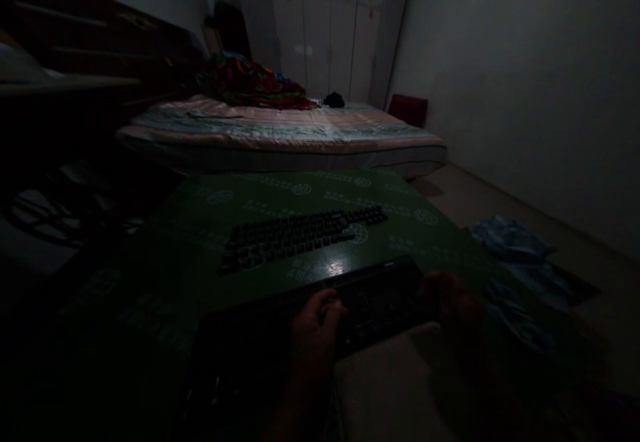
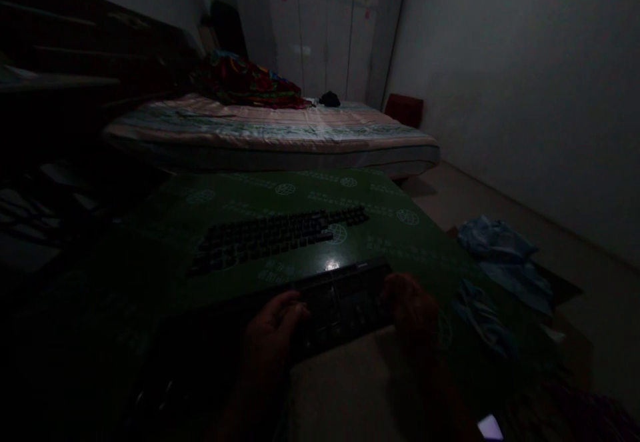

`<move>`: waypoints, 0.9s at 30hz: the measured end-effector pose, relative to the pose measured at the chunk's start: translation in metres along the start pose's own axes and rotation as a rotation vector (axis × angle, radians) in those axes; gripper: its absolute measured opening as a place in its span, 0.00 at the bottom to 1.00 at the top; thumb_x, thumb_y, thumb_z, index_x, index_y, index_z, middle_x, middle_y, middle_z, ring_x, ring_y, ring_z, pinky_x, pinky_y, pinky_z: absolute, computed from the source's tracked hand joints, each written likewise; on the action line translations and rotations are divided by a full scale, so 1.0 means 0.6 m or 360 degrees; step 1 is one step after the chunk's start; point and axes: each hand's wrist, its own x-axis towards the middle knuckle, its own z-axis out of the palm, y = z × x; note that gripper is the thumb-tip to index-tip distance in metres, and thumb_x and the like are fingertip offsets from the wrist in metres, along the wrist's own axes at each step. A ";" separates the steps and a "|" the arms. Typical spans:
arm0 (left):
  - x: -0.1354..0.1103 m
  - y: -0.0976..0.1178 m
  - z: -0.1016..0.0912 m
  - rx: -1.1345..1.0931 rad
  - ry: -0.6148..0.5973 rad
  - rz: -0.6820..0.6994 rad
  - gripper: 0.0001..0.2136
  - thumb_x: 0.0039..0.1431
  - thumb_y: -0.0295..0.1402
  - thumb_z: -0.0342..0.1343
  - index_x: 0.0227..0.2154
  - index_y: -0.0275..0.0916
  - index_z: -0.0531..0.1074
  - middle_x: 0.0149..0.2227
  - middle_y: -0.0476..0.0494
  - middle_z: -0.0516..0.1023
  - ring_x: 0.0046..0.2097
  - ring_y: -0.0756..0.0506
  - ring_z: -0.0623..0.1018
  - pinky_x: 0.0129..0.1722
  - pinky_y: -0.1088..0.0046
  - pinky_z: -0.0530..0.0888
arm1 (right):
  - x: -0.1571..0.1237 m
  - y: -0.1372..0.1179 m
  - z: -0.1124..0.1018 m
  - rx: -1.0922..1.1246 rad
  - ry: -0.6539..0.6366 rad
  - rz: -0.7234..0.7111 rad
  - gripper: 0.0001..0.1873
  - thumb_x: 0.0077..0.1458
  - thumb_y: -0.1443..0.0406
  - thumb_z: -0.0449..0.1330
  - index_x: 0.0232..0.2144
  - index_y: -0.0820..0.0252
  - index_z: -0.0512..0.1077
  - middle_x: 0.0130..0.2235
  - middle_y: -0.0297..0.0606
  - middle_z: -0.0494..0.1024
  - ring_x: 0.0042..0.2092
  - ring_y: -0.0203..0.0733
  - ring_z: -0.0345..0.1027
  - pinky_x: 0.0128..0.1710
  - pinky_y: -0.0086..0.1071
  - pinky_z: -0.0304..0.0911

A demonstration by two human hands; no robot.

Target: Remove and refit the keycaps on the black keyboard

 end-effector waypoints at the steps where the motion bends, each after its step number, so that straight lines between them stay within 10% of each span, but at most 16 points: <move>1: 0.000 0.001 0.000 0.0007 0.0001 0.0016 0.14 0.47 0.39 0.55 0.34 0.36 0.72 0.26 0.46 0.79 0.32 0.44 0.78 0.33 0.70 0.72 | -0.012 0.001 -0.003 0.0026 -0.0023 0.0063 0.31 0.53 0.42 0.44 0.24 0.60 0.72 0.23 0.38 0.75 0.25 0.38 0.67 0.23 0.28 0.60; 8: 0.003 -0.003 0.000 0.0039 -0.0016 0.0087 0.13 0.46 0.39 0.55 0.34 0.37 0.72 0.25 0.47 0.79 0.31 0.44 0.78 0.33 0.70 0.73 | -0.065 -0.004 -0.018 0.0144 -0.0174 0.0142 0.17 0.46 0.51 0.58 0.30 0.57 0.75 0.30 0.39 0.79 0.33 0.45 0.73 0.31 0.32 0.67; 27: 0.003 -0.006 0.002 0.0042 -0.0011 0.0126 0.14 0.46 0.39 0.55 0.34 0.37 0.73 0.26 0.46 0.79 0.31 0.44 0.78 0.32 0.70 0.72 | -0.079 0.008 -0.019 0.0111 -0.0282 0.0145 0.17 0.50 0.53 0.56 0.32 0.58 0.75 0.30 0.39 0.78 0.30 0.43 0.72 0.31 0.34 0.68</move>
